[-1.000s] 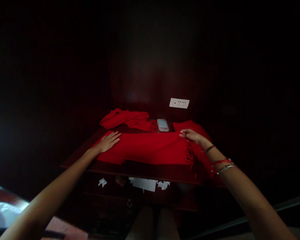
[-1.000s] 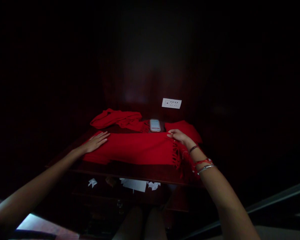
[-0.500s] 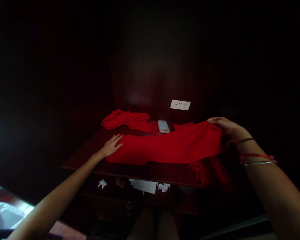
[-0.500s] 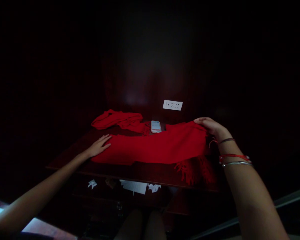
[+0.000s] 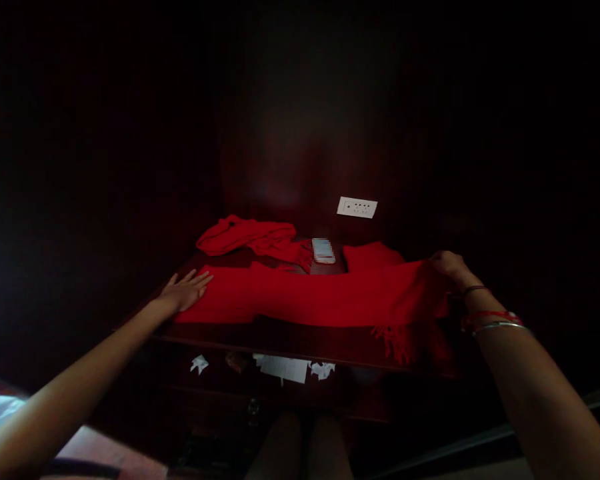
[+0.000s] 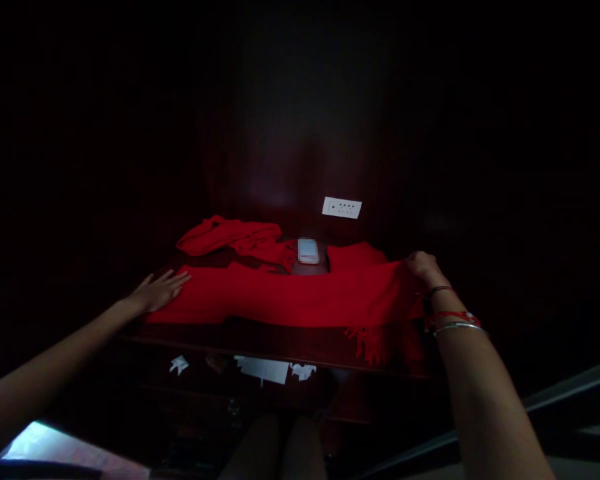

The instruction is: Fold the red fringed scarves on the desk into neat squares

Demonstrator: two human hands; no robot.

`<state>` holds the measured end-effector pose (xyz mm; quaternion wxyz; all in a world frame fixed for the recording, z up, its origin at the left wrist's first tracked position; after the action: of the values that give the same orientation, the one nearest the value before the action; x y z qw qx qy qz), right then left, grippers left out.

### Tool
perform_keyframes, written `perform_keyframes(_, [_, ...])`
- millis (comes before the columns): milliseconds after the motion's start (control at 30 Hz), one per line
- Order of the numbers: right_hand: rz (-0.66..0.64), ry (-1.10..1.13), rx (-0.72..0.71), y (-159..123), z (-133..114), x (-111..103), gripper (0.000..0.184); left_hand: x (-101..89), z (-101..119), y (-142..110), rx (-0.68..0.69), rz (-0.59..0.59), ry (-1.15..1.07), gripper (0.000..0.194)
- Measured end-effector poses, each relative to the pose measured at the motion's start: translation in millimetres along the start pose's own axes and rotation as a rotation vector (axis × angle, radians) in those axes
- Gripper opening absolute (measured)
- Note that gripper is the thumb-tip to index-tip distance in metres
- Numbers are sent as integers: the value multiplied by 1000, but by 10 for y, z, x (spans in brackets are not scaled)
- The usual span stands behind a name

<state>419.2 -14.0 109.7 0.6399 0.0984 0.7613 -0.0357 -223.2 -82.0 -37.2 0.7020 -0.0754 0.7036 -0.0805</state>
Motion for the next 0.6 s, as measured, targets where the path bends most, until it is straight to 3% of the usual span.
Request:
perform_keyframes(100, [-89,-107,63,-54,77,150,21,-84,-451,-58,-116,113,44,45])
perform_keyframes(167, [-103,-135,91,-82,70,223,26,-166,-470,-73,-124,171,95,46])
perform_keyframes(233, [-105,-151,114,-90,22,284,29,-262,-211,-55,-101,204,143,46])
perform_keyframes(333, [-105,-187,106,-85,-146,381,31,-366,549,41,18,195,161,45])
perform_keyframes(433, [-134,-249,-36,-86,-467,550,36,-382,1323,170,231,175,70,53])
perform_keyframes(500, [-211,-277,-177,-99,-708,730,39,-303,1599,271,275,84,-1,57])
perform_keyframes(600, [-351,-281,-289,-103,-927,986,42,-107,1695,384,250,-104,-33,61])
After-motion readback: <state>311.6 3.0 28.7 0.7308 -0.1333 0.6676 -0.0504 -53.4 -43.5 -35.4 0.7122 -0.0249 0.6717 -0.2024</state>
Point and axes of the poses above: each hand's wrist, its own y-axis towards the middle knuckle, its own x-axis out of the palm, z = x × y, the point moved 6 cm from there along y, towards the middle knuckle, and after that the axes turned 8 degrees about -z, right-handed, at the moved point
